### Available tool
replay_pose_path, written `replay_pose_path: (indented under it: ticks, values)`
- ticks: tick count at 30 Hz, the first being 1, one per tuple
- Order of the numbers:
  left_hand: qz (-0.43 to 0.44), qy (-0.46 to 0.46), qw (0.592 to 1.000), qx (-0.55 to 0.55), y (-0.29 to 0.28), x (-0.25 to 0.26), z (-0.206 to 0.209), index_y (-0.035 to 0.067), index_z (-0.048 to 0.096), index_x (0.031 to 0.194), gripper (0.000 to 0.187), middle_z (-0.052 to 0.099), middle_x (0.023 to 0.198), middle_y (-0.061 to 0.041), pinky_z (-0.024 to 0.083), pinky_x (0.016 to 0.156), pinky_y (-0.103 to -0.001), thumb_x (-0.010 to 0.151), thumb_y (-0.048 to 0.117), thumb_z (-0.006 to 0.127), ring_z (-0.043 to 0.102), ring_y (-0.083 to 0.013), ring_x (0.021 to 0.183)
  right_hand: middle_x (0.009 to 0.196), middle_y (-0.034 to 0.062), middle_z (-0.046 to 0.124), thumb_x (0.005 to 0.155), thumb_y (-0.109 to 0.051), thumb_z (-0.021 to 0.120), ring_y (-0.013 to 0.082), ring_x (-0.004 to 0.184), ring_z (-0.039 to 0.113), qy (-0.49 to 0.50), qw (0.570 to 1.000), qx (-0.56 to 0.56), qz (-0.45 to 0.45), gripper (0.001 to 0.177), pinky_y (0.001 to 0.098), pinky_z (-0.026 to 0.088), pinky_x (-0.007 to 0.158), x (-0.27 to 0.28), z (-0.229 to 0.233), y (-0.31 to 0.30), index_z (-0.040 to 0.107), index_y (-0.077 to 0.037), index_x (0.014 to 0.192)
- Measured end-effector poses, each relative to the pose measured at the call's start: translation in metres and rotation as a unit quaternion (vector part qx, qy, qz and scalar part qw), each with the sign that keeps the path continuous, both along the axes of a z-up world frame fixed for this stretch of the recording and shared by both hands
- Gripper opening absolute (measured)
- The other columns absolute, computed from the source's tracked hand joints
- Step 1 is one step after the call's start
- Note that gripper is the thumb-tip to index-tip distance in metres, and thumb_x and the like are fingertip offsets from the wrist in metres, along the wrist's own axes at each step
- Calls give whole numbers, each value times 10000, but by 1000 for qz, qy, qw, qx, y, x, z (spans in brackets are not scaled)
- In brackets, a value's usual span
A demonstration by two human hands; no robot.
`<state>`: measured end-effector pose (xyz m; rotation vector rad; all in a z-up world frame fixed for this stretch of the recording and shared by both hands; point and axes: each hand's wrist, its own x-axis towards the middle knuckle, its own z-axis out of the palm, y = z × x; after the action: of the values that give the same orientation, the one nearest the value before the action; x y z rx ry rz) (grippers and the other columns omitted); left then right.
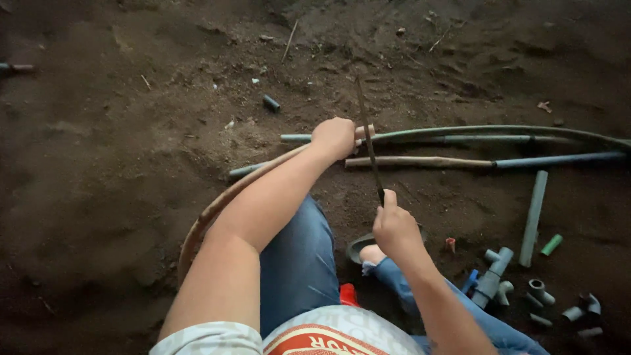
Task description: Cutting a PVC pipe using a handheld hacksaw blade while sitting on the ground.
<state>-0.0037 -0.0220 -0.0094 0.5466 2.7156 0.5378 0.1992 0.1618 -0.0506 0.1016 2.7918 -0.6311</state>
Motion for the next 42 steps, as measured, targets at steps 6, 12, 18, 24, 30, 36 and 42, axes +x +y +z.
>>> replay_pose_path:
  ticks: [6, 12, 18, 24, 30, 36, 42]
  values:
    - [20, 1, 1000, 2, -9, -14, -18, 32, 829, 1002, 228, 801, 949, -257, 633, 864, -573, 958, 166, 649, 789, -463, 997, 982, 267, 703, 1045, -122, 556, 230, 490, 666, 170, 901, 295, 269, 386, 366, 545, 404, 43, -36, 22, 603, 98, 1360]
    - [-30, -3, 999, 24, 30, 22, 14, 19, 832, 1027, 233, 802, 928, -239, 644, 866, -539, 931, 181, 695, 799, -433, 970, 729, 242, 676, 1082, -142, 476, 419, 612, 716, 86, 995, 52, 8, 477, 472, 564, 492, -9, -10, 27, 455, 35, 1524]
    - [6, -25, 1000, -13, -5, 4, 26, -36, 807, 1060, 306, 798, 1015, -284, 622, 901, -580, 991, 226, 665, 778, -462, 1050, 650, 206, 668, 1040, -152, 511, 398, 599, 733, 120, 985, 101, 66, 496, 486, 550, 512, 41, -59, 15, 469, 29, 1500]
    - [-25, -21, 999, -20, 25, 22, 4, 19, 832, 1018, 244, 804, 918, -207, 654, 829, -527, 968, 205, 681, 807, -402, 964, 773, 291, 728, 1055, -214, 463, 517, 738, 754, 26, 999, 25, -18, 503, 632, 560, 588, -3, -8, 13, 455, -3, 1512]
    - [-21, -26, 999, -13, 8, 5, 13, -15, 820, 1079, 287, 801, 976, -263, 631, 870, -575, 961, 206, 678, 787, -453, 1018, 709, 289, 694, 1057, -180, 462, 523, 675, 728, 50, 999, 2, 5, 490, 630, 522, 489, 5, -7, 12, 458, 21, 1504]
    - [14, 26, 999, -39, 4, -4, -7, 47, 808, 941, 169, 791, 903, -179, 602, 704, -486, 865, 162, 710, 763, -378, 764, 946, 188, 779, 1006, -247, 514, 415, 803, 743, -65, 979, -128, -148, 408, 522, 548, 740, 52, 60, 9, 530, -160, 1404]
    - [30, -15, 998, -53, 10, -2, 11, 99, 809, 1002, 187, 807, 986, -146, 621, 767, -473, 872, 191, 711, 771, -364, 849, 795, 148, 770, 1005, -190, 558, 330, 637, 709, 19, 965, -167, -201, 408, 447, 523, 625, 67, 65, 12, 569, -117, 1406]
